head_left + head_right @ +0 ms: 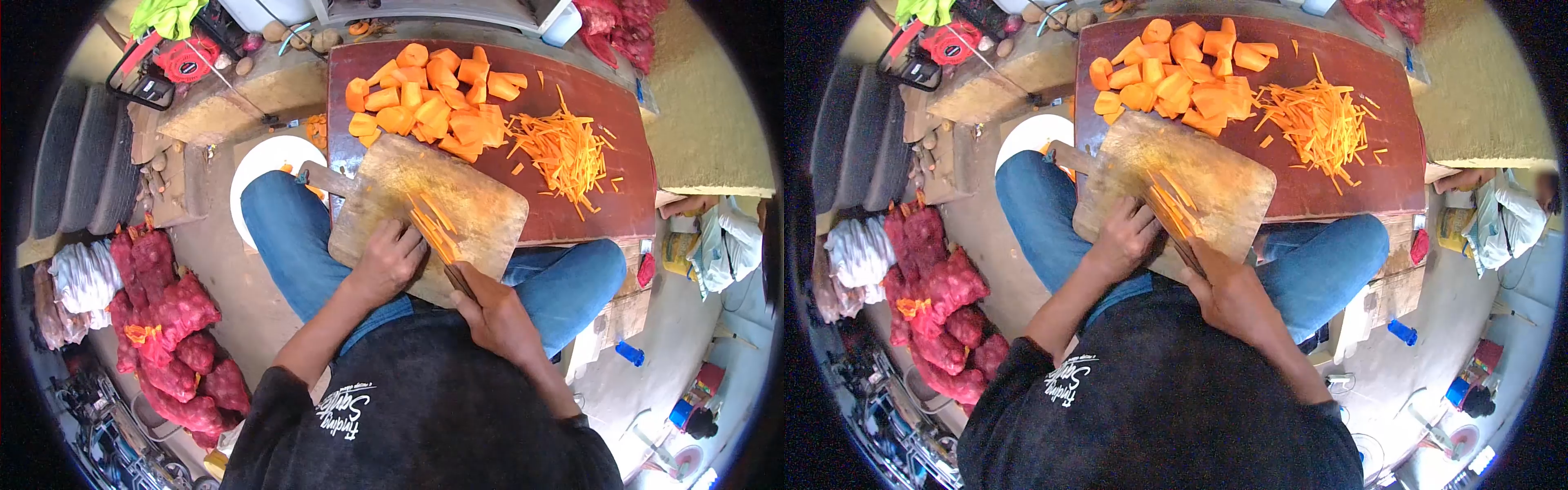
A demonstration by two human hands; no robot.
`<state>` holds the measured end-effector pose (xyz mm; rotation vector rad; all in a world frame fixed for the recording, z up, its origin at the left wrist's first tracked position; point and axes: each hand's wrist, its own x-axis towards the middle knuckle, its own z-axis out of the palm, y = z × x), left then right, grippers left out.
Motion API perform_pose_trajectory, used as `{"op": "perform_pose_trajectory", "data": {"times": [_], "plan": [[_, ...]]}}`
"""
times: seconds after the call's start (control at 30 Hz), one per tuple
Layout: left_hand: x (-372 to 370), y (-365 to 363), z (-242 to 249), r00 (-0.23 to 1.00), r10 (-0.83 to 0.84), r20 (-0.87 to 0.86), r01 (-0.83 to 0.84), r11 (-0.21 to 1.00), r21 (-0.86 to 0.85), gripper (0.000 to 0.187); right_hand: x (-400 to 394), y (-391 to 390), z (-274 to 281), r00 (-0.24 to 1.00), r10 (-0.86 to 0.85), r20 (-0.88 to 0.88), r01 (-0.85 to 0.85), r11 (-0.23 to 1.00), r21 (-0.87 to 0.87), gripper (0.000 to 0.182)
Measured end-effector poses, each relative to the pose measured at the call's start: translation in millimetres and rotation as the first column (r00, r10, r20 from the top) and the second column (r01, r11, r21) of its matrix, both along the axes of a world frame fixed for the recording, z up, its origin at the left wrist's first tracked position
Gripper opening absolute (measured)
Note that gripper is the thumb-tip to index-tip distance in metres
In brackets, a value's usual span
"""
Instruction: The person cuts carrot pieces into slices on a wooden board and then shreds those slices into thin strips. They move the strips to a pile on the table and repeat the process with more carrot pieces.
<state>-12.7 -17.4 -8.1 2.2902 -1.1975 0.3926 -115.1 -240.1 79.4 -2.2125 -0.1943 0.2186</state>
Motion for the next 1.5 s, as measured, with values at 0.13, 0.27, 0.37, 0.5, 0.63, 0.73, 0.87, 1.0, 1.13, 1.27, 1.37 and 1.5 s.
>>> {"op": "perform_pose_trajectory", "data": {"times": [0.13, 0.27, 0.37, 0.5, 0.63, 0.73, 0.87, 1.0, 1.13, 1.27, 1.37, 1.5], "plan": [[1.0, -0.5, 2.5, 1.0, 0.0, 0.029, 0.0, 1.0, 0.001, 0.021, 16.2, 11.1, -13.0, 1.0, -0.026, -0.003, 0.026, 1.0, 0.01, 0.047], [2.9, -1.1, 3.3, 0.998, 0.018, 0.067, -0.017, 1.0, -0.015, 0.02, 22.4, 11.4, 7.2, 0.993, -0.036, -0.113, 0.039, 0.999, 0.031, 0.045], [-0.3, -1.5, 3.7, 0.997, 0.033, 0.064, -0.033, 0.999, 0.002, 0.02, 7.9, 6.6, 4.0, 0.997, -0.043, -0.068, 0.045, 0.998, 0.037, 0.044], [-1.8, -2.7, 6.6, 0.999, 0.022, 0.041, -0.022, 1.0, 0.009, 0.02, 25.7, 14.6, -14.1, 1.0, 0.0, 0.012, 0.0, 0.999, 0.05, 0.045], [0.0, -3.7, 5.6, 0.998, 0.028, 0.055, -0.027, 0.999, -0.025, 0.021, 20.9, 6.7, -3.1, 0.999, 0.012, -0.043, -0.009, 0.997, 0.071, 0.046], [-3.8, -4.6, 1.8, 0.997, 0.054, 0.057, -0.053, 0.998, -0.027, 0.022, 6.1, 6.0, -2.9, 0.998, -0.038, -0.05, 0.044, 0.991, 0.126, 0.043], [-5.4, -6.1, 1.6, 0.998, 0.047, 0.028, -0.047, 0.999, -0.024, 0.025, 25.3, 8.0, -9.5, 0.997, 0.003, -0.073, 0.001, 0.998, 0.061, 0.045], [-5.5, -4.9, -3.5, 0.998, 0.059, 0.02, -0.058, 0.997, -0.041, 0.03, 11.5, 0.6, 2.1, 0.992, 0.03, -0.12, -0.022, 0.998, 0.067, 0.054], [-5.5, -8.2, 2.1, 0.997, 0.077, 0.026, -0.075, 0.996, -0.049, 0.03, 12.9, 6.7, -13.0, 1.0, 0.01, -0.013, -0.009, 0.997, 0.07, 0.051], [-2.7, -5.5, -3.7, 0.997, 0.074, 0.025, -0.072, 0.995, -0.066, 0.026, 14.9, 10.7, 4.8, 0.999, -0.029, -0.041, 0.033, 0.996, 0.082, 0.043], [-8.2, -5.4, -6.5, 0.996, 0.088, 0.017, -0.087, 0.995, -0.052, 0.02, 10.4, 10.7, 0.3, 0.998, -0.041, -0.056, 0.046, 0.994, 0.096, 0.043], [-9.6, -3.9, 2.0, 0.992, 0.119, 0.047, -0.119, 0.993, 0.01, 0.011, 18.0, 13.4, 4.0, 0.991, -0.035, -0.13, 0.044, 0.997, 0.067, 0.043]]}}
